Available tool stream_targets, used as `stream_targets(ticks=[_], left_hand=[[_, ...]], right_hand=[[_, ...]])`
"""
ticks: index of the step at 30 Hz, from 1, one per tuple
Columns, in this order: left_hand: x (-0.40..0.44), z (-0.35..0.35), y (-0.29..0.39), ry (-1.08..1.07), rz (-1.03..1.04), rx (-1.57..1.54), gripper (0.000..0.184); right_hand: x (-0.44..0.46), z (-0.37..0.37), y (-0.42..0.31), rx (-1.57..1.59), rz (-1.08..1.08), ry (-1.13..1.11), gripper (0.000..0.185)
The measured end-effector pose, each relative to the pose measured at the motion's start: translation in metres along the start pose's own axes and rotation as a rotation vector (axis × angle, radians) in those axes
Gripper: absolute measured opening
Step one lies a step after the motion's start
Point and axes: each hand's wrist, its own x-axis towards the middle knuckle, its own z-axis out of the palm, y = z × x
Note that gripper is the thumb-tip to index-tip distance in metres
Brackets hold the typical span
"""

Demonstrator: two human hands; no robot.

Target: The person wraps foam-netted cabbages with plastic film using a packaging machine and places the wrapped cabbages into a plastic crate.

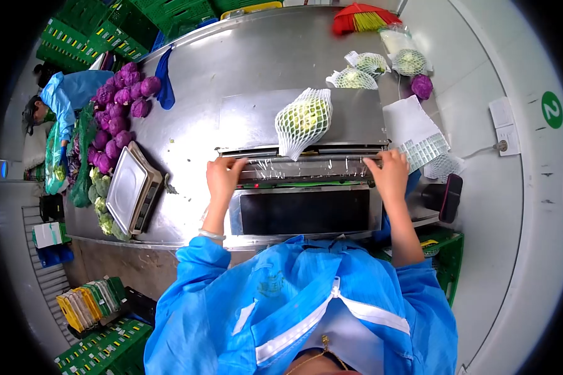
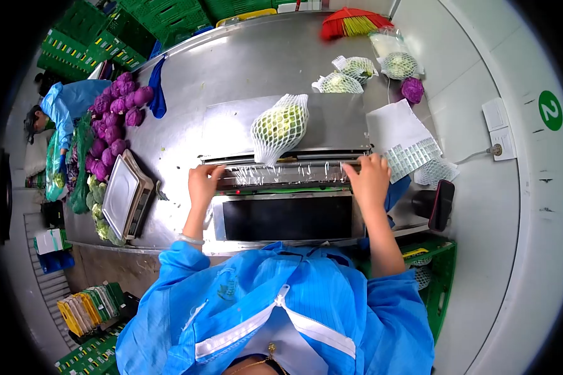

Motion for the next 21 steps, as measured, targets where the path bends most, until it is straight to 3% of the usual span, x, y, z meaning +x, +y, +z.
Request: stream_targets(ticks=[2,4,5,6,10,12,14,15,16,18,20,21], left_hand=[[-0.01,0.024,0.02,-0.09,-0.08,0.052,0.024],[-0.011,0.043,0.028,-0.052,0.013,-0.088,0.019],[-0.009,0.044,0.027,-0.074,0.022,-0.111,0.016],[-0.007,0.037,0.023,-0.062,0.1,-0.123,0.018],[0.009,-0.049,-0.001,-0.804,-0.158,-0.707,0.019],[0.028,-0.106,0.012,-0.902,-0.258,-1.179,0.016],[0.06,-0.145,0.012,-0.87,0.131,-1.746,0.018],[0.07,-0.153,0.033,-0.604,0.079,-1.896,0.02],[0.081,-0.151,0.054,-0.322,0.03,-2.024,0.023],[0.127,-0.097,0.049,-0.231,0.078,-1.474,0.027],[0.129,-0.051,0.035,-0.458,0.025,-1.11,0.038],[0.12,-0.038,0.036,-0.525,0.053,-1.12,0.046]], right_hand=[[-0.012,0.017,-0.013,-0.212,0.03,-0.03,0.038],[-0.012,0.052,-0.013,-0.019,0.064,-0.044,0.033],[-0.012,0.061,-0.007,0.082,-0.023,0.012,0.027],[-0.011,0.055,-0.001,0.291,0.01,-0.118,0.025],[-0.025,-0.021,0.017,1.152,0.124,-0.625,0.017],[-0.019,-0.062,0.007,1.391,0.16,-0.675,0.015],[0.009,-0.076,-0.014,1.772,0.001,-0.568,0.014],[0.023,-0.073,-0.028,1.963,-0.081,-0.503,0.014],[0.041,-0.064,-0.042,1.893,-0.028,-0.406,0.014],[0.074,-0.046,-0.063,1.737,0.065,-0.23,0.015],[0.083,-0.035,-0.061,1.775,0.073,-0.348,0.014],[0.082,-0.036,-0.058,1.751,0.073,-0.34,0.014]])
